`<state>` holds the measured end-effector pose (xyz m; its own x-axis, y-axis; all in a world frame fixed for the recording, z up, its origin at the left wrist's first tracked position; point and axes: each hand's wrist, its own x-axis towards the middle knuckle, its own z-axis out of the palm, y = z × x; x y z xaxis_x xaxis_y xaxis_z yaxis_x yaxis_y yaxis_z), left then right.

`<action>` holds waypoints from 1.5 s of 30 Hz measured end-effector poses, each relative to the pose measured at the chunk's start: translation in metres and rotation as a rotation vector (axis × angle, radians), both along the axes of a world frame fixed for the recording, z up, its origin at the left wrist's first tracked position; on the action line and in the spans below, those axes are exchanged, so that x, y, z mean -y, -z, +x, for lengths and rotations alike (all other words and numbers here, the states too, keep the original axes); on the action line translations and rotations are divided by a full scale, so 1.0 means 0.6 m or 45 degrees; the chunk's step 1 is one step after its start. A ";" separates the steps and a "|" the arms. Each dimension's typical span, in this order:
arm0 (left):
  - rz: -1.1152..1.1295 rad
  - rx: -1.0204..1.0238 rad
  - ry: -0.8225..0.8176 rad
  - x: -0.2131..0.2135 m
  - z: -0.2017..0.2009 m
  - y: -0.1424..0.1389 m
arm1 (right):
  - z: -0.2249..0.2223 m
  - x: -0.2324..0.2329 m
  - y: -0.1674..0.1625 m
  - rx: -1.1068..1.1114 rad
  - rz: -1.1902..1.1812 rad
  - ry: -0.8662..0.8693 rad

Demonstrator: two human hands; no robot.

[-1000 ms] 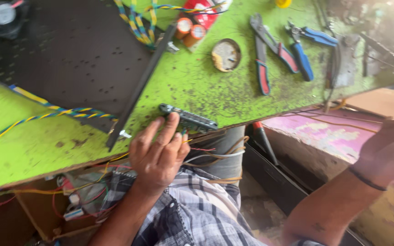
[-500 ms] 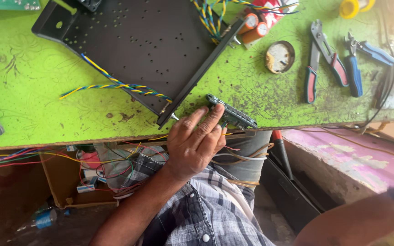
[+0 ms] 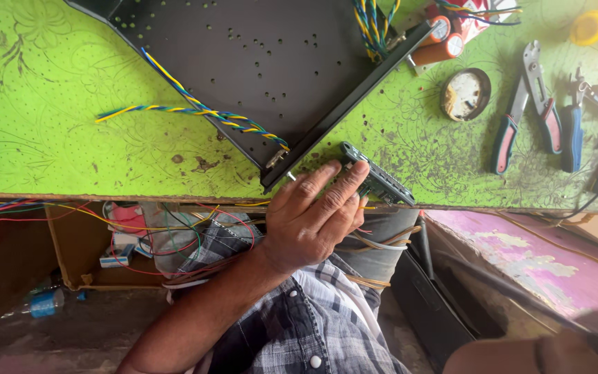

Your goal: The person strips and twists colored wires, then uses a soldering iron to attach them to a small circuit board. They continue by connecting additional wires and handling a black electronic device, likely a car stereo, before picking up a power drill.

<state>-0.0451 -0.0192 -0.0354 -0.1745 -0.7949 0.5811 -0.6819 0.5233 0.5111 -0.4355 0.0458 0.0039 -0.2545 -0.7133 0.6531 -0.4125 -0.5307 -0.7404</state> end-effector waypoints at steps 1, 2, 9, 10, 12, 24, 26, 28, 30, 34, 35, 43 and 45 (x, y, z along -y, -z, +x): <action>0.000 0.005 0.001 0.000 0.000 0.000 | 0.016 0.005 0.002 -0.001 -0.003 -0.029; 0.002 0.008 0.001 0.000 0.000 0.000 | 0.031 0.009 0.005 -0.006 0.008 -0.053; 0.003 0.048 -0.013 -0.002 0.001 0.001 | 0.087 0.036 0.006 -0.038 0.035 -0.130; 0.000 0.066 -0.017 -0.002 0.002 0.001 | 0.091 0.037 0.004 -0.046 0.044 -0.129; -0.008 0.102 -0.025 -0.003 0.002 0.001 | 0.097 0.040 0.002 -0.047 0.049 -0.135; 0.010 0.061 -0.017 -0.002 0.001 -0.001 | 0.126 0.057 -0.006 -0.059 0.053 -0.169; 0.007 0.080 -0.021 -0.003 0.002 0.000 | 0.132 0.060 -0.008 -0.065 0.061 -0.175; 0.004 0.093 -0.023 -0.003 0.002 0.000 | 0.139 0.062 -0.009 -0.071 0.077 -0.178; 0.006 0.098 -0.022 -0.003 0.002 0.001 | 0.143 0.064 -0.012 -0.085 0.095 -0.184; -0.008 0.117 -0.042 -0.004 0.002 0.001 | 0.144 0.072 -0.008 -0.037 0.061 -0.216; -0.009 0.116 -0.043 -0.005 0.002 0.002 | 0.142 0.074 -0.006 0.000 0.022 -0.235; -0.014 0.120 -0.036 -0.005 0.003 0.005 | 0.141 0.072 0.006 0.079 0.045 -0.200; -0.015 0.128 -0.036 -0.006 0.003 0.005 | 0.145 0.073 0.005 0.042 0.062 -0.168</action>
